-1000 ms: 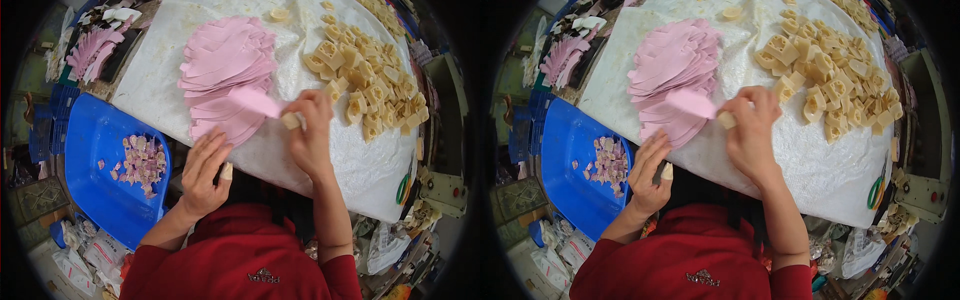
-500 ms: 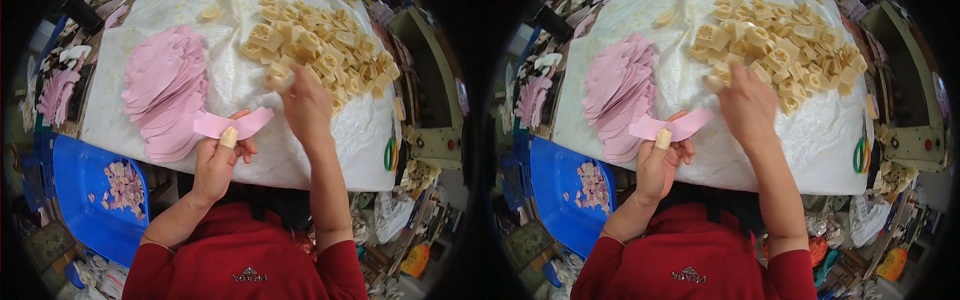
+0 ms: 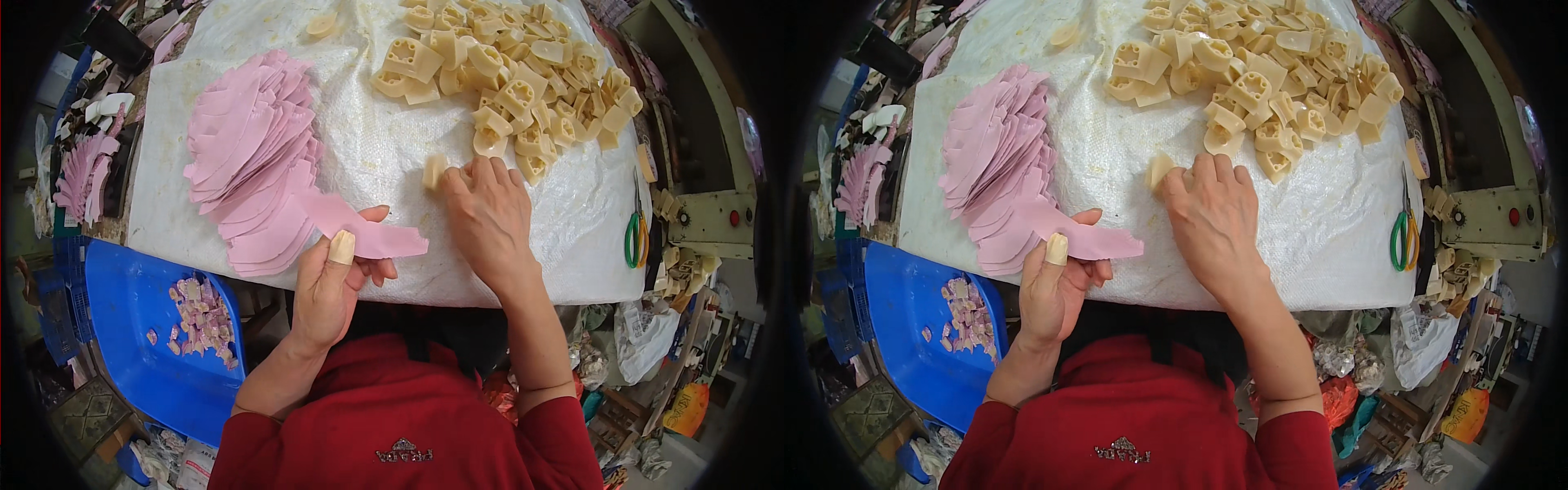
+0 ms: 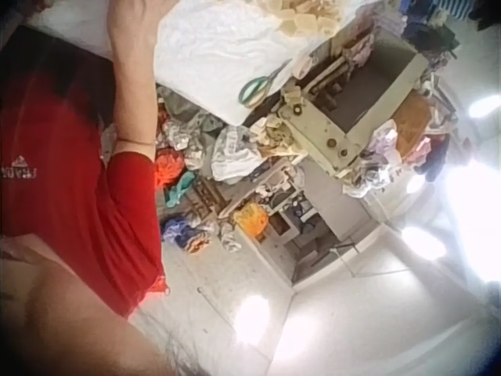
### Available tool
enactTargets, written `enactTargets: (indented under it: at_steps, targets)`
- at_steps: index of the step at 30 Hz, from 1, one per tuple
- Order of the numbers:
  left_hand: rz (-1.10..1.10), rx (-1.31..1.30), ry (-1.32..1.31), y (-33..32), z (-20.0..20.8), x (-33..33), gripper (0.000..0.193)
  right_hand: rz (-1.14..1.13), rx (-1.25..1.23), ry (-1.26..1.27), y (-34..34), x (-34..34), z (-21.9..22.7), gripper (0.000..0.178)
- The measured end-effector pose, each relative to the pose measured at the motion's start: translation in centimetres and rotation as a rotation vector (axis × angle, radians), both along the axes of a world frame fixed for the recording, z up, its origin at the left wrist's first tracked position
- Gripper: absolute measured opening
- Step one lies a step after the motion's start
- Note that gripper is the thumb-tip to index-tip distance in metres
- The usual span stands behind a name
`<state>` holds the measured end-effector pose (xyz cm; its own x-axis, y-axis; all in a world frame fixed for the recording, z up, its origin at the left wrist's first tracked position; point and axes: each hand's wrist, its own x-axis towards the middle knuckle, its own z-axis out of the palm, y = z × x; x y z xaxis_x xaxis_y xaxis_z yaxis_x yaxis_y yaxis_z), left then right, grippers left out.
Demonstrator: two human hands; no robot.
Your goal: Assembling small cream-colored shoe components with pink inserts in a manufacturing environment.
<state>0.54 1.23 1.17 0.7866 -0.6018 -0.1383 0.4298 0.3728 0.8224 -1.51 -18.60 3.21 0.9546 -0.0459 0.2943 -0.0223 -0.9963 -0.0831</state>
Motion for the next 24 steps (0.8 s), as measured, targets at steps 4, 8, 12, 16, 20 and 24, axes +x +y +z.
enactTargets:
  at_steps: [4, 8, 12, 16, 20, 24]
  targets:
    - [-0.001, -0.020, 0.040, -0.1, 0.3, -0.4, 0.044, -0.036, -0.081, 0.197, 0.0, 0.0, 0.7, 0.006]
    - [-0.003, -0.054, 0.051, -0.2, -0.1, -0.6, 0.043, -0.054, 0.024, -0.055, -1.4, -1.2, -1.0, 0.016]
    - [0.007, -0.026, 0.085, -0.6, 0.1, -0.8, 0.043, -0.100, 0.104, -0.162, -0.9, -3.5, -1.6, 0.033]
    - [0.018, -0.092, 0.105, -1.4, 0.0, -1.1, 0.044, -0.145, 0.461, -0.151, -2.2, -5.4, -2.7, 0.047]
    - [0.107, -0.086, 0.100, -2.4, 0.1, -2.1, 0.043, -0.040, 0.981, -0.300, 0.1, -7.3, 0.3, 0.032]
    - [0.081, -0.146, 0.138, -3.6, 0.2, -3.2, 0.042, 0.188, 0.986, -0.443, 3.0, -6.8, 0.7, 0.030]
